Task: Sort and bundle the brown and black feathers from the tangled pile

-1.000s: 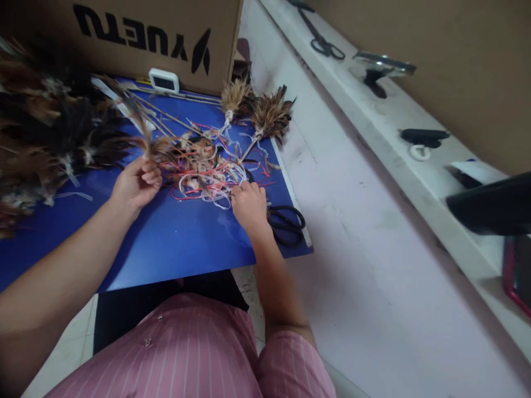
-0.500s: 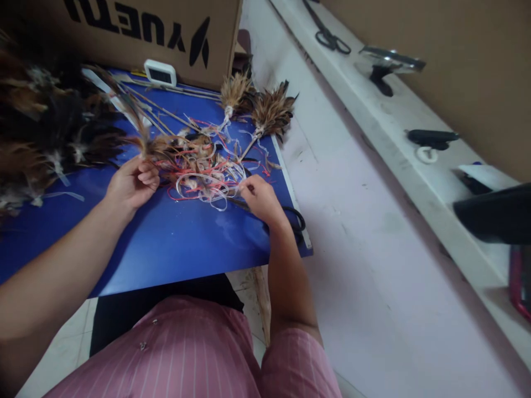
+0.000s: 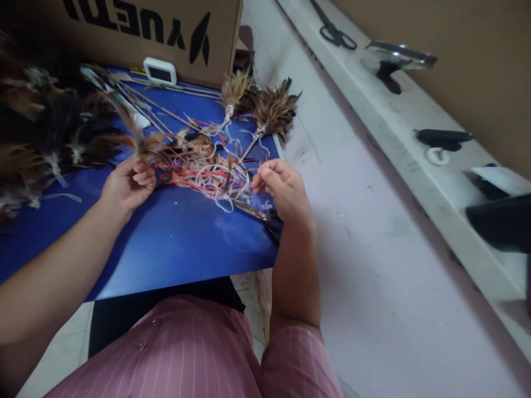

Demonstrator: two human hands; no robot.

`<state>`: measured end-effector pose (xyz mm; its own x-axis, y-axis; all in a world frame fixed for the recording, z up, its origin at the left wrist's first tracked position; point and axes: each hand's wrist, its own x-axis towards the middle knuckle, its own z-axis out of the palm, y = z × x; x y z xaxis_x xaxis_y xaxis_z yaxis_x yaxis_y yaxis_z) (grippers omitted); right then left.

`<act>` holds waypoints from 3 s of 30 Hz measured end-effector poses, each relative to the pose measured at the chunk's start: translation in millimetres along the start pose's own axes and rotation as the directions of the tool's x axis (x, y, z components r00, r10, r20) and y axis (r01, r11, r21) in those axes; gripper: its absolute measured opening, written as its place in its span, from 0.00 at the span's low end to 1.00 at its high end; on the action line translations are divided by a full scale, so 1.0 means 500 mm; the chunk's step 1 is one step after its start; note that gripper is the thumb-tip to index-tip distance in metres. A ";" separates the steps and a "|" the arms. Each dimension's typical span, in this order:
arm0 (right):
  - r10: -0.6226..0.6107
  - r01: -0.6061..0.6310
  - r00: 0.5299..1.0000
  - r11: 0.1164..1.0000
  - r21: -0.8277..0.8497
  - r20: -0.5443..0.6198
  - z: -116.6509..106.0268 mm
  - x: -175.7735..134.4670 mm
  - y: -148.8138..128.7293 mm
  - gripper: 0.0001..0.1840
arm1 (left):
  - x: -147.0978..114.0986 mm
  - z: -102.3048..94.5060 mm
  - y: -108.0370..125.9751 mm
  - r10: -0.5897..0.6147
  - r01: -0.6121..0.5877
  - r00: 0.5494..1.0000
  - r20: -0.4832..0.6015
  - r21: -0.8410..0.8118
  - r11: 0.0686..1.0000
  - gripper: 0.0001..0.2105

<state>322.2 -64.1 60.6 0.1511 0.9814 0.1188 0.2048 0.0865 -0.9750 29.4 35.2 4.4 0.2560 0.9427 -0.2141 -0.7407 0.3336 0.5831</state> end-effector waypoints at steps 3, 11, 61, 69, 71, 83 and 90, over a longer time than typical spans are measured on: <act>-0.023 0.044 0.986 0.991 -0.124 0.165 -0.003 -0.025 -0.030 0.09 | 0.001 -0.001 0.000 0.004 -0.004 1.000 0.015 0.000 1.000 0.15; -0.091 0.185 0.979 0.778 -0.600 0.183 0.013 0.048 0.024 0.08 | 0.003 -0.003 -0.003 0.018 -0.018 0.999 0.046 -0.001 1.000 0.15; -0.172 0.410 0.883 0.735 -0.540 0.437 0.165 0.226 0.059 0.10 | 0.012 -0.002 0.004 0.010 -0.008 0.999 -0.051 0.037 0.999 0.14; -0.152 0.453 0.782 0.805 -0.384 0.605 0.129 0.134 0.030 0.11 | 0.016 -0.001 0.002 0.017 -0.015 0.999 -0.049 0.038 0.999 0.14; -0.170 0.416 0.843 0.808 -0.418 0.511 0.118 0.152 0.042 0.11 | 0.017 -0.003 0.001 0.026 -0.024 0.999 -0.039 0.035 0.999 0.14; -0.006 0.198 0.970 0.602 -0.774 0.243 0.155 0.331 0.116 0.11 | 0.024 -0.003 0.001 0.023 -0.020 0.999 -0.042 0.067 0.998 0.16; 0.001 0.219 0.967 0.510 -0.832 0.255 0.158 0.357 0.125 0.08 | 0.028 -0.007 -0.006 0.028 -0.029 0.999 0.027 0.064 0.998 0.15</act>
<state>285.9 130.0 5.9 -0.1002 0.9928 0.0663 0.9418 0.1161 -0.3154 32.7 47.4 -3.1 0.2520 0.9514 -0.1769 -0.7069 0.3058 0.6377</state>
